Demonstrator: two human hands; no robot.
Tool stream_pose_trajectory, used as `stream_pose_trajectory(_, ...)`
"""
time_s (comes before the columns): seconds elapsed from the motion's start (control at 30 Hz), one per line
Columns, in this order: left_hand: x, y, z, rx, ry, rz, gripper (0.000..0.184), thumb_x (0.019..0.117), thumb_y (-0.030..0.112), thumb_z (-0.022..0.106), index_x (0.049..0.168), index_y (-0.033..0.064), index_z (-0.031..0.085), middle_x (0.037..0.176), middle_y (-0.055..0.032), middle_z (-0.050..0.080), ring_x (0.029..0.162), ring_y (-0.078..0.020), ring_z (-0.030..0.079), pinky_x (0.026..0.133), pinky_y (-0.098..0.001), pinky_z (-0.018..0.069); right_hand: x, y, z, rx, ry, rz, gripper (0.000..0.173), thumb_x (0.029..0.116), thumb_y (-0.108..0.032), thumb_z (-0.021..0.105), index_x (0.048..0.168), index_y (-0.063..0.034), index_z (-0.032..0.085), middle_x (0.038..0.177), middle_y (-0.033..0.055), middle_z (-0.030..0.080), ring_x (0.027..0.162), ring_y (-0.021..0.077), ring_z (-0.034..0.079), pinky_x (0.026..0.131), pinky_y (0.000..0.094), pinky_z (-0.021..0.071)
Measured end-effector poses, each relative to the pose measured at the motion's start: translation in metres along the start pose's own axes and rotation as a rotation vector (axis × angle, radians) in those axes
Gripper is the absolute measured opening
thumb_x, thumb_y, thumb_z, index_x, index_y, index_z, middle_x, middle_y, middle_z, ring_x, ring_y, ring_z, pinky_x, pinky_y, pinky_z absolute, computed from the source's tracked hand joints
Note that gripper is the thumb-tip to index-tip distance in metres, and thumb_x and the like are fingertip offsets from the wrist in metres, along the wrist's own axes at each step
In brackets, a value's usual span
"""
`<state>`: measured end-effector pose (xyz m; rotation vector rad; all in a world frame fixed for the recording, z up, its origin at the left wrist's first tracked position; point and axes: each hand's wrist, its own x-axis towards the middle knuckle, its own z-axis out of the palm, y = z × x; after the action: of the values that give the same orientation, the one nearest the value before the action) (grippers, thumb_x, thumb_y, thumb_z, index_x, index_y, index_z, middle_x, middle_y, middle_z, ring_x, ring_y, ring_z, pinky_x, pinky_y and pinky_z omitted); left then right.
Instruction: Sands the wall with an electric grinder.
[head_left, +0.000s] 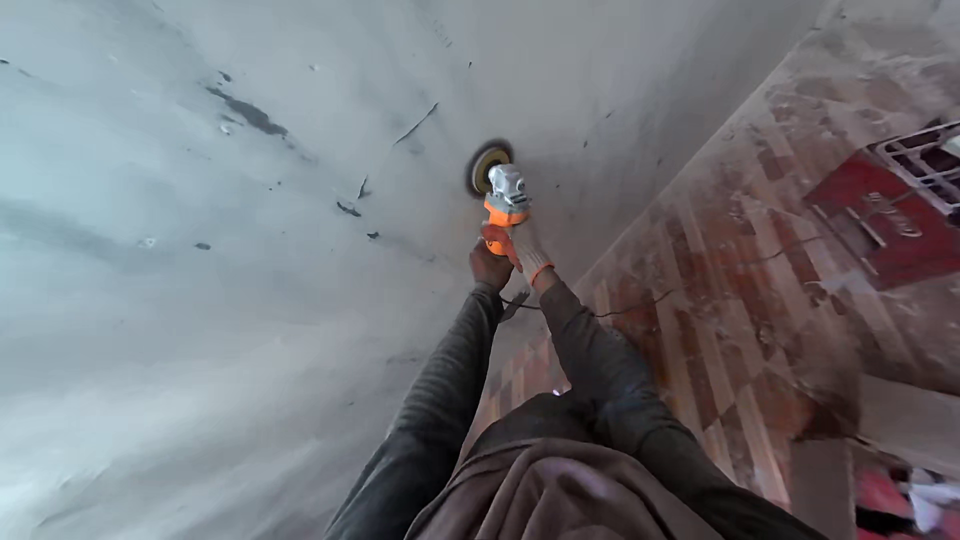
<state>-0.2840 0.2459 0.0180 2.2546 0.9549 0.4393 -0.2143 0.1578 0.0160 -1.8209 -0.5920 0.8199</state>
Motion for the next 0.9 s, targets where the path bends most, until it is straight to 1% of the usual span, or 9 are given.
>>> stream_pose_trajectory(0.13,0.0,0.02,-0.026,-0.151,0.172,0.097,0.041,0.0735,0.017,0.08,0.106,-0.0012,0.065,0.088,-0.0148,0.07,0.08,-0.0266,0.069,0.072,-0.0508,0.0572,-0.009,-0.035,0.002,0.1,0.059,-0.03,0.04,0.1057,-0.027,0.056,0.14,-0.0064,0.056,0.133,0.0158,0.064,0.12,0.0286,0.063,0.1,0.0488,0.0518)
stream_pose_trajectory(0.17,-0.003,0.022,-0.029,-0.196,0.2,0.104,0.046,0.0741,0.015,0.08,0.113,-0.0031,0.063,0.093,-0.0165,0.07,0.085,-0.026,0.069,0.076,-0.0492,0.0577,-0.009,-0.038,0.006,0.058,0.058,-0.067,0.039,0.1046,-0.027,0.057,0.137,-0.0054,0.057,0.129,0.0156,0.066,0.115,0.0276,0.065,0.097,0.0478,0.0541)
stream_pose_trajectory(0.27,-0.016,0.007,-0.023,-0.321,0.311,0.189,0.079,0.0738,0.016,0.083,0.138,-0.0125,0.047,0.125,-0.0263,0.064,0.118,-0.028,0.063,0.103,-0.0438,0.051,-0.02,-0.041,0.017,-0.075,0.015,-0.149,0.044,0.1003,-0.027,0.065,0.134,0.0005,0.06,0.126,0.0221,0.067,0.115,0.0343,0.065,0.099,0.0531,0.0517)
stream_pose_trajectory(0.3,-0.018,0.0,-0.017,-0.375,0.347,0.222,0.09,0.0708,0.016,0.083,0.142,-0.0173,0.04,0.133,-0.0315,0.058,0.125,-0.031,0.058,0.109,-0.0432,0.0467,-0.039,-0.063,0.005,-0.109,-0.042,-0.166,0.049,0.0982,-0.022,0.067,0.138,0.0046,0.056,0.13,0.0275,0.064,0.119,0.0407,0.062,0.102,0.0576,0.0473)
stream_pose_trajectory(0.37,-0.02,-0.006,-0.009,-0.442,0.397,0.26,0.096,0.0699,0.021,0.082,0.142,-0.0206,0.035,0.136,-0.034,0.055,0.128,-0.0295,0.057,0.111,-0.0398,0.0454,-0.069,-0.098,-0.015,-0.142,-0.053,-0.239,0.052,0.0949,-0.021,0.072,0.137,0.0043,0.055,0.126,0.0274,0.064,0.118,0.0395,0.063,0.103,0.0553,0.048)
stream_pose_trajectory(0.5,-0.01,0.021,-0.007,-0.382,0.287,0.157,0.079,0.0724,0.015,0.08,0.136,-0.0162,0.045,0.122,-0.0285,0.063,0.113,-0.0267,0.064,0.099,-0.0424,0.053,-0.047,-0.078,-0.032,-0.287,-0.143,-0.2,0.045,0.1053,-0.015,0.054,0.142,0.0112,0.049,0.14,0.0328,0.055,0.132,0.044,0.052,0.111,0.0568,0.0392)
stream_pose_trajectory(0.6,0.01,0.051,-0.006,-0.239,0.149,0.066,0.061,0.076,0.009,0.082,0.128,-0.0091,0.056,0.11,-0.0238,0.068,0.1,-0.0285,0.068,0.09,-0.048,0.0561,0.008,-0.04,-0.026,-0.057,0.126,-0.228,0.045,0.1021,-0.03,0.06,0.138,-0.0031,0.057,0.132,0.0184,0.065,0.12,0.0311,0.064,0.101,0.0517,0.0527)
stream_pose_trajectory(0.73,0.04,0.065,0.014,-0.202,0.012,0.066,0.04,0.0747,0.01,0.08,0.109,-0.0024,0.062,0.088,-0.0195,0.067,0.076,-0.0302,0.066,0.066,-0.0511,0.0555,0.021,-0.024,-0.063,0.023,0.135,-0.118,0.04,0.1071,-0.025,0.054,0.14,-0.002,0.056,0.129,0.023,0.064,0.114,0.0392,0.065,0.093,0.0583,0.0528)
stream_pose_trajectory(0.9,0.049,0.072,0.04,-0.191,0.022,0.114,0.036,0.0766,0.018,0.079,0.106,0.0015,0.065,0.087,-0.0166,0.069,0.076,-0.0293,0.068,0.067,-0.0522,0.0559,0.028,-0.022,-0.083,0.113,0.271,-0.186,0.044,0.1023,-0.028,0.063,0.139,-0.0042,0.056,0.128,0.0218,0.065,0.113,0.0377,0.064,0.094,0.0582,0.0517)
